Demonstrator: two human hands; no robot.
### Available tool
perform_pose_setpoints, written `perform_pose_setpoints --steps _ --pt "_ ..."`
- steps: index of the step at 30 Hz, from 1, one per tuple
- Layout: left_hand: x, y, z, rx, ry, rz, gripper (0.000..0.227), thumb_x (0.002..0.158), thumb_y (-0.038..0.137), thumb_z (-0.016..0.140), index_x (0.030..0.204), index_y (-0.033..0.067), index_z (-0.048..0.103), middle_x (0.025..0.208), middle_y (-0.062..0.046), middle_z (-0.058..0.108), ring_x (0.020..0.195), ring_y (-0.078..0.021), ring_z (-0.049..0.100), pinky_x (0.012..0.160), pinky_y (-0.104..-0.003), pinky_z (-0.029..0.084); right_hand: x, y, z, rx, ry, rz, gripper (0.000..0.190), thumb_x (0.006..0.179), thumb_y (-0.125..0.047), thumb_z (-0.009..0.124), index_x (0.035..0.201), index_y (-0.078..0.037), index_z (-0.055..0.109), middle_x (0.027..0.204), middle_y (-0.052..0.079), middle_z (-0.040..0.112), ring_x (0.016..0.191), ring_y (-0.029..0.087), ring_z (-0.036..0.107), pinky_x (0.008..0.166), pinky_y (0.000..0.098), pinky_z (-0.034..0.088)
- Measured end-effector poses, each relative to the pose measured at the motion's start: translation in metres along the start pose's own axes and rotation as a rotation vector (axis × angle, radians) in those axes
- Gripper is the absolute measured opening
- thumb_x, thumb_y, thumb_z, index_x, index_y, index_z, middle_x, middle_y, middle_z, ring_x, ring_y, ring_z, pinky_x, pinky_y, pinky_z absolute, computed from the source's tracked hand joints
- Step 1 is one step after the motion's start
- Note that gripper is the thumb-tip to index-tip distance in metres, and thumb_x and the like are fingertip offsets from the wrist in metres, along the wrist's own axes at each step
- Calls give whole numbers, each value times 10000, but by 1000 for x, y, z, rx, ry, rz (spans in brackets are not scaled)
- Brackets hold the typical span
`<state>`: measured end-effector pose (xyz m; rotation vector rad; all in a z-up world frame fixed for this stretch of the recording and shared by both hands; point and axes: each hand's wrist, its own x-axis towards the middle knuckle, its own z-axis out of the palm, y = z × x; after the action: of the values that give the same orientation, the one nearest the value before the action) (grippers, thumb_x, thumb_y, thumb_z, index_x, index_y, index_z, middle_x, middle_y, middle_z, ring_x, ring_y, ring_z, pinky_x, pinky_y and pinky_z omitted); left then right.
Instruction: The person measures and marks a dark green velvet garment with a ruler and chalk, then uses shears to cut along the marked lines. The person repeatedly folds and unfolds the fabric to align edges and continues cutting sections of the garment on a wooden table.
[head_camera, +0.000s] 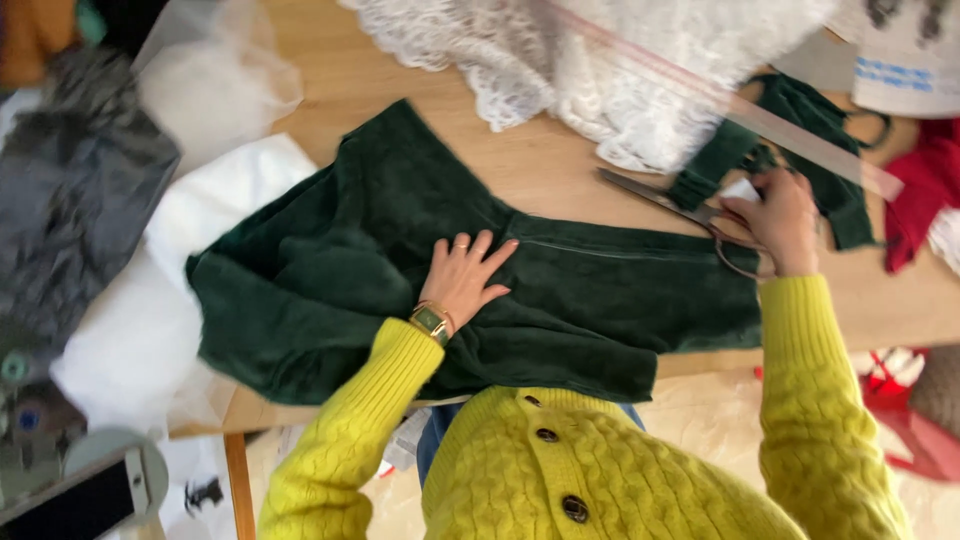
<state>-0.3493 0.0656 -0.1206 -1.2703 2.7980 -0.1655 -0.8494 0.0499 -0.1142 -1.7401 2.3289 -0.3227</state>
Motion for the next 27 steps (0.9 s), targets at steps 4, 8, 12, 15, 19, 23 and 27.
perform_pose_setpoints --steps 4,8,12,15,19,23,27 --pt "4 3 5 -75 -11 6 717 874 648 651 1501 337 492 1318 -75 526 1011 -327 529 750 -480 460 4 4 -1 14 16 12 446 803 -368 910 1030 -110 626 905 118 573 950 335 501 798 450 381" --pt "5 3 11 -186 -142 -14 723 937 614 556 1578 351 349 1425 -112 402 1164 -358 474 933 -533 402 22 25 0 67 66 -135 333 895 -326 881 1019 -52 739 1001 191 539 1032 460 574 930 484 463" --pt "8 2 4 -99 -182 -23 746 932 694 524 1581 362 364 1486 -116 462 1156 -362 516 857 -518 460 45 -21 -40 -3 179 -263 235 1002 -240 793 1150 -58 783 1395 241 631 1244 460 483 926 614 341" --pt "5 -14 0 -361 -237 0 673 963 604 557 1549 297 439 1449 -148 444 1135 -377 502 848 -525 474 83 -1 -18 12 69 -392 308 993 -270 828 967 6 695 1413 194 672 1376 398 525 1053 570 238" --pt "-3 -54 -46 -631 -378 -7 662 980 555 513 1530 187 472 1486 -154 491 1295 -345 523 905 -533 511 86 -2 -20 -118 136 -481 299 1043 -315 839 1085 -26 772 1081 149 580 1053 345 506 934 456 338" --pt "-26 -103 -91 -904 -242 -59 550 977 389 603 1452 115 560 1419 -137 583 1280 -288 573 1055 -410 459 58 -36 -50 88 67 -376 402 1168 -187 797 924 28 560 953 126 441 904 300 455 758 434 370" --pt "-48 -154 -122 -987 -65 -179 461 969 304 654 1374 84 637 1361 -91 667 1218 -209 640 1025 -325 474 -15 -135 -97 254 -9 -151 538 1190 -127 756 755 -94 442 703 18 358 657 153 320 634 367 267"
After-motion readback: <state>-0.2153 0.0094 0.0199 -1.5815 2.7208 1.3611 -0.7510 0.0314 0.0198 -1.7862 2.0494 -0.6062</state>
